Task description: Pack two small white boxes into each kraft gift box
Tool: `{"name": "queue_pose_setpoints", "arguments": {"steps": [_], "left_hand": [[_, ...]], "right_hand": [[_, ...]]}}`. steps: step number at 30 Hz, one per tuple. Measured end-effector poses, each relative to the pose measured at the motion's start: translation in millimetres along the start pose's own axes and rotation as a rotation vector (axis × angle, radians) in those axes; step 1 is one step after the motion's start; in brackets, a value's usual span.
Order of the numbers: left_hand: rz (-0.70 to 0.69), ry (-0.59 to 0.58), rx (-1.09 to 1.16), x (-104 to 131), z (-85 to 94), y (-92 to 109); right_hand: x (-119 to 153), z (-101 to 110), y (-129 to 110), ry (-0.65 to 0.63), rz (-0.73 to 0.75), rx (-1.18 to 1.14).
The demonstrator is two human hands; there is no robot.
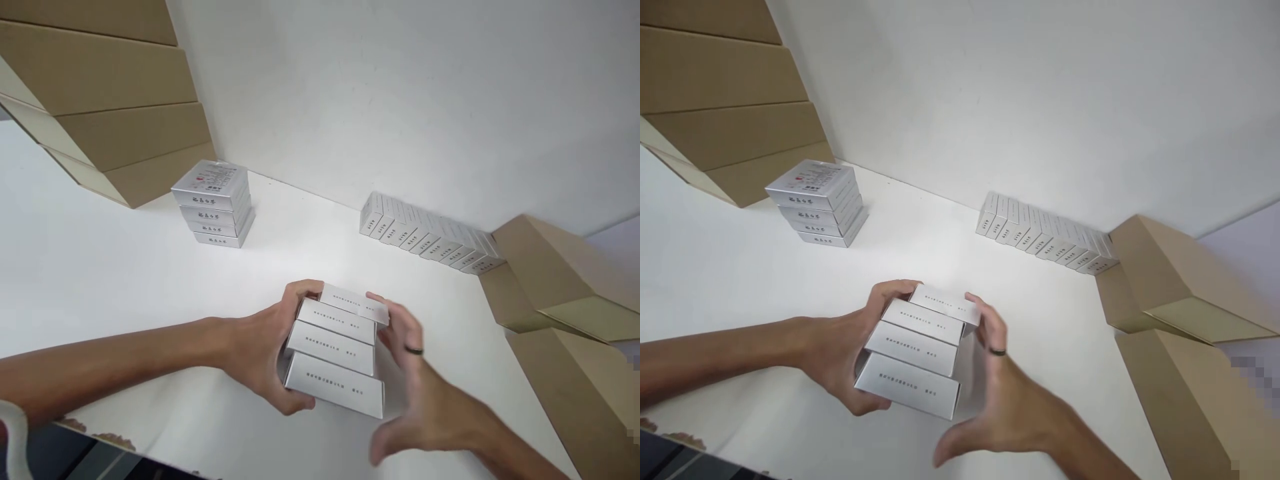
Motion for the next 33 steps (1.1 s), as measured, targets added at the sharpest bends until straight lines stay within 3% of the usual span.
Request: {"name": "queue_pose_setpoints", "arguments": {"steps": [4,8,12,15,19,25,27,30,33], "left_hand": [[0.011,-0.018,-0.084,-6,-5.4,-2],[0.056,-0.005,-0.067,-9,-5.5,-3],[-0.078,0.002,-0.152,-11,-5.0,0],[-0.133,0.004,-0.186,-11,-5.8,-4],[-0.09,0.028,-0.197,-8,-6.8,-12],[0.19,0.115,0.032,-9,5.5,2],[0.378,0.175,0.076,-15,18.3,9],[0.727,0.157,0.024,-27,40.9,18],[0.879,0.14,-0.182,-47,74.2,28]], "right_hand": [[-13,-23,0,0.017,0.141,0.047],[-23,-23,-1,0.049,0.243,0.09],[-25,-21,0,0.103,0.317,0.081],[-24,-23,7,0.092,0.296,0.086],[-22,-24,18,0.081,0.218,-0.012],[-24,-24,6,0.197,0.057,-0.306],[-27,-25,1,0.262,-0.058,-0.434],[-35,-27,-3,0.364,-0.175,-0.572],[-40,-22,-4,0.449,-0.226,-0.646]]}}
Point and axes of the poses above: each hand's wrist, its own x-axis away from the middle knuckle, its own z-axis out of the back of the hand, y = z × x, the point moved 5 cm from there along -x, towards the middle knuckle, and after that the axes turned 4 degrees about z, right-handed, at the moved point
